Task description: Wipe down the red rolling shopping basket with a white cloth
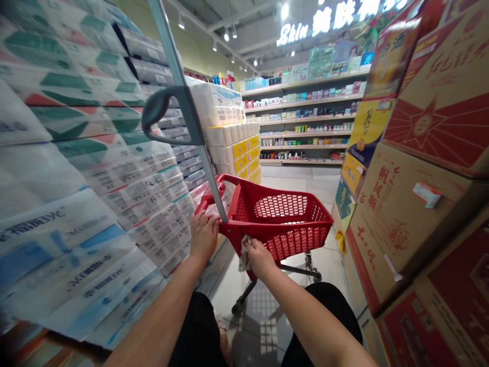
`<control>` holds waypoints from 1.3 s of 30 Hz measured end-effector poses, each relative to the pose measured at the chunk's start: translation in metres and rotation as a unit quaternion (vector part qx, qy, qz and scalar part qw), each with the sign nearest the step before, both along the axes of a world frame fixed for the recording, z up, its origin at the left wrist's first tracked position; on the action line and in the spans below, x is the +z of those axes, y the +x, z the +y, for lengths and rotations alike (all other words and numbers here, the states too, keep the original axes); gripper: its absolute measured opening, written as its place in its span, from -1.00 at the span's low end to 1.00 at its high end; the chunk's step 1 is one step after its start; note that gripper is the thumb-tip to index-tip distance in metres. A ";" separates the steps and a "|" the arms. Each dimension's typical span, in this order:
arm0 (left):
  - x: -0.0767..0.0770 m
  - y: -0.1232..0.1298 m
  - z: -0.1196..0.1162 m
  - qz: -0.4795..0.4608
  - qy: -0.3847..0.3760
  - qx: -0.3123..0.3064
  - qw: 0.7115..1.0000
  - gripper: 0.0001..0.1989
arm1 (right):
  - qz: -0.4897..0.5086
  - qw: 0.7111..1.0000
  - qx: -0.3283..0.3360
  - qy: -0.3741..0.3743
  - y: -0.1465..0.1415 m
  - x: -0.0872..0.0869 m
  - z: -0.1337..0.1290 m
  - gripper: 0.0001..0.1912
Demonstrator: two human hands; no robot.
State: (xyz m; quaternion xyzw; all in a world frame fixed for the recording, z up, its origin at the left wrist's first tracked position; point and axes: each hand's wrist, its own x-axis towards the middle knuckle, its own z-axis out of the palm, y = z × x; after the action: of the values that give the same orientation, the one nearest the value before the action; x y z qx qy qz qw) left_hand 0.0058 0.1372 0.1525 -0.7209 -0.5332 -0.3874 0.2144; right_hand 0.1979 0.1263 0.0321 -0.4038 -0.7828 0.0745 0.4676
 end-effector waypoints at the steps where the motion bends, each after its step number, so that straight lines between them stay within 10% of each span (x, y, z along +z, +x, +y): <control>1: 0.001 0.000 0.001 -0.004 0.002 -0.004 1.000 -0.75 | 0.001 1.000 -0.001 0.014 0.001 0.004 -0.002 -0.66; 6: -0.007 0.001 -0.007 -0.056 0.026 -0.035 0.997 -0.74 | 0.048 0.996 -0.003 0.081 0.001 0.037 -0.015 -0.63; 14: -0.081 0.054 -0.060 -0.295 -0.097 -0.136 0.941 -0.59 | 0.055 0.994 0.042 0.082 -0.009 0.057 -0.023 -0.55; 20: -0.062 0.069 -0.050 -0.442 -0.190 -0.128 0.867 -0.65 | -0.059 0.990 0.102 0.073 -0.005 0.062 -0.028 -0.35; 30: -0.032 0.042 -0.046 -0.269 -0.003 -0.056 0.962 -0.70 | -0.099 0.993 -0.061 -0.035 0.056 0.073 0.020 -0.63; 39: -0.099 0.041 -0.054 -0.141 -0.077 -0.067 0.985 -0.70 | -0.048 0.997 -0.051 -0.044 0.046 0.056 0.015 -0.62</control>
State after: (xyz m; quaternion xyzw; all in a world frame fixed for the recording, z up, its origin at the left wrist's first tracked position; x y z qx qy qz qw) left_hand 0.0463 0.0827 0.0531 -0.7075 -0.5365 -0.4569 0.0544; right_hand 0.2435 0.1415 0.0886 -0.4661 -0.7791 0.0655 0.4142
